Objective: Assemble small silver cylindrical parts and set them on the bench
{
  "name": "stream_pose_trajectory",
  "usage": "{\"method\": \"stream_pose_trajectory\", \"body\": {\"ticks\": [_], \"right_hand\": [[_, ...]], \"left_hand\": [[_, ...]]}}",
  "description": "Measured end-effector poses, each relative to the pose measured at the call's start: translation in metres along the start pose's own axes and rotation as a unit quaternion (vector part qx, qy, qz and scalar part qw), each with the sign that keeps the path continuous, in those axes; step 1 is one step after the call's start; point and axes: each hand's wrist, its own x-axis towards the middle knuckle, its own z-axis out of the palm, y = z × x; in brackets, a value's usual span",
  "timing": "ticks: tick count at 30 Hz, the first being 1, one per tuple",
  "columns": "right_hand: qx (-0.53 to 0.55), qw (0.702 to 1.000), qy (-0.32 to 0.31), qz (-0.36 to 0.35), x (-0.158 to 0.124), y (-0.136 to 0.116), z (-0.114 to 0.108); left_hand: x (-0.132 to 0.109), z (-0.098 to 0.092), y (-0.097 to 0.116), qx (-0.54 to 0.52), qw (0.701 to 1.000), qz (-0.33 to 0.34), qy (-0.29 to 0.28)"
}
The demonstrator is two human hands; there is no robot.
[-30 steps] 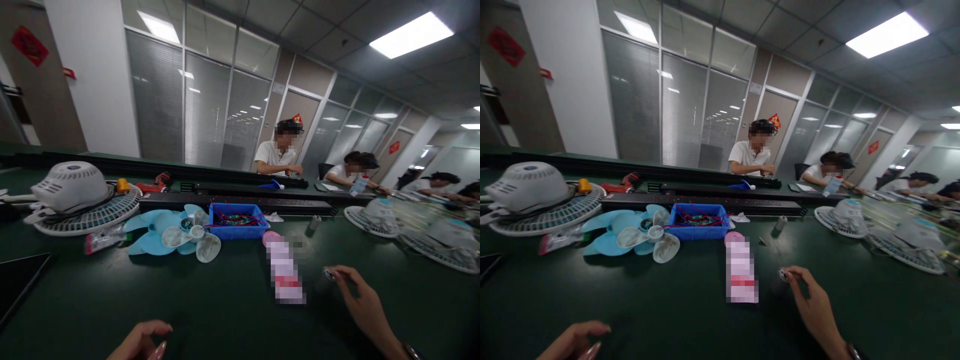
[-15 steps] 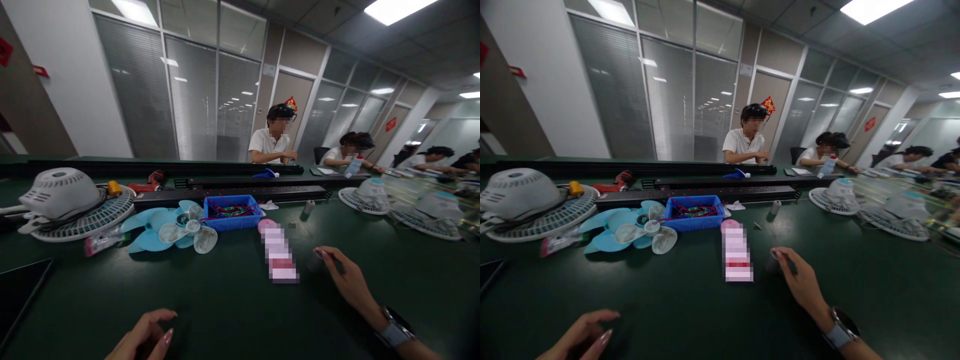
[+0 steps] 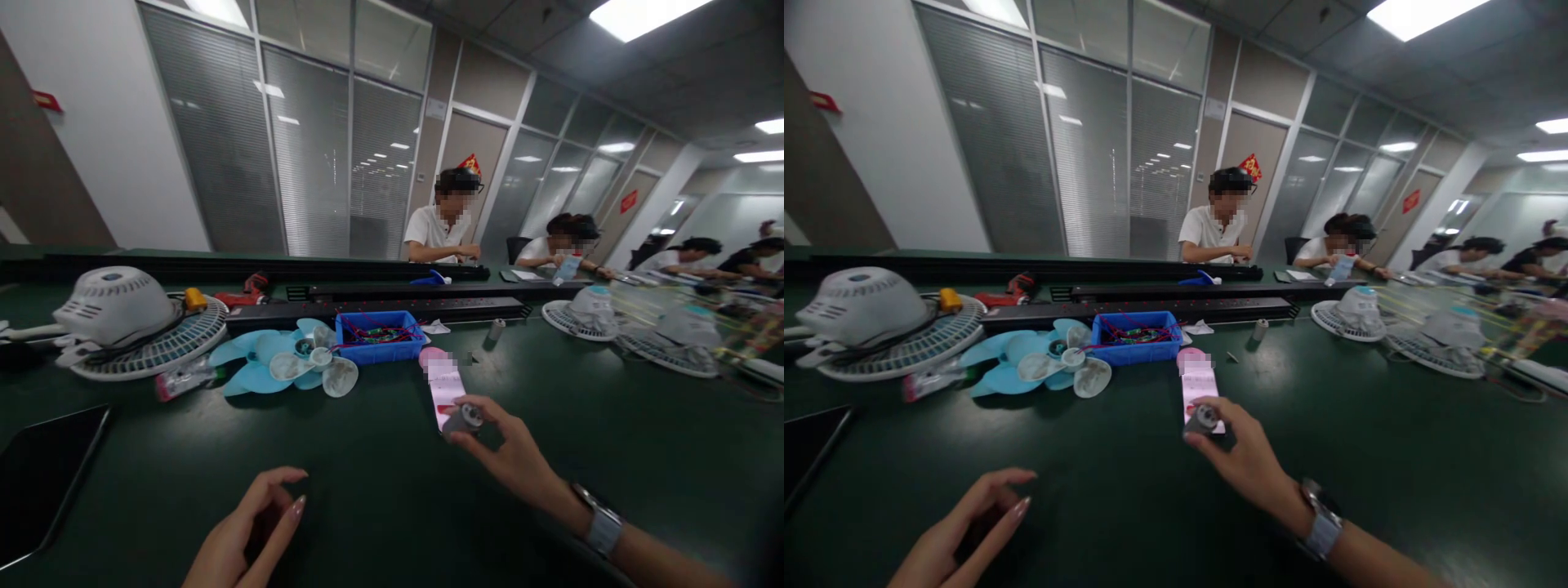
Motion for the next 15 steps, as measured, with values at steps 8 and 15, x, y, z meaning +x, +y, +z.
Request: {"method": "stream_pose_trajectory", "body": {"ticks": [8, 15], "right_hand": [[0.137, 0.957, -0.216, -0.136, 0.011, -0.095, 0.095], [0.143, 0.961, -0.218, -0.094, 0.011, -0.085, 0.106]], "left_hand": [[-0.012, -0.006, 0.014, 0.034, 0.995, 0.095, 0.016], [0.0, -0.001, 0.018, 0.044, 0.974, 0.217, 0.056]]}}
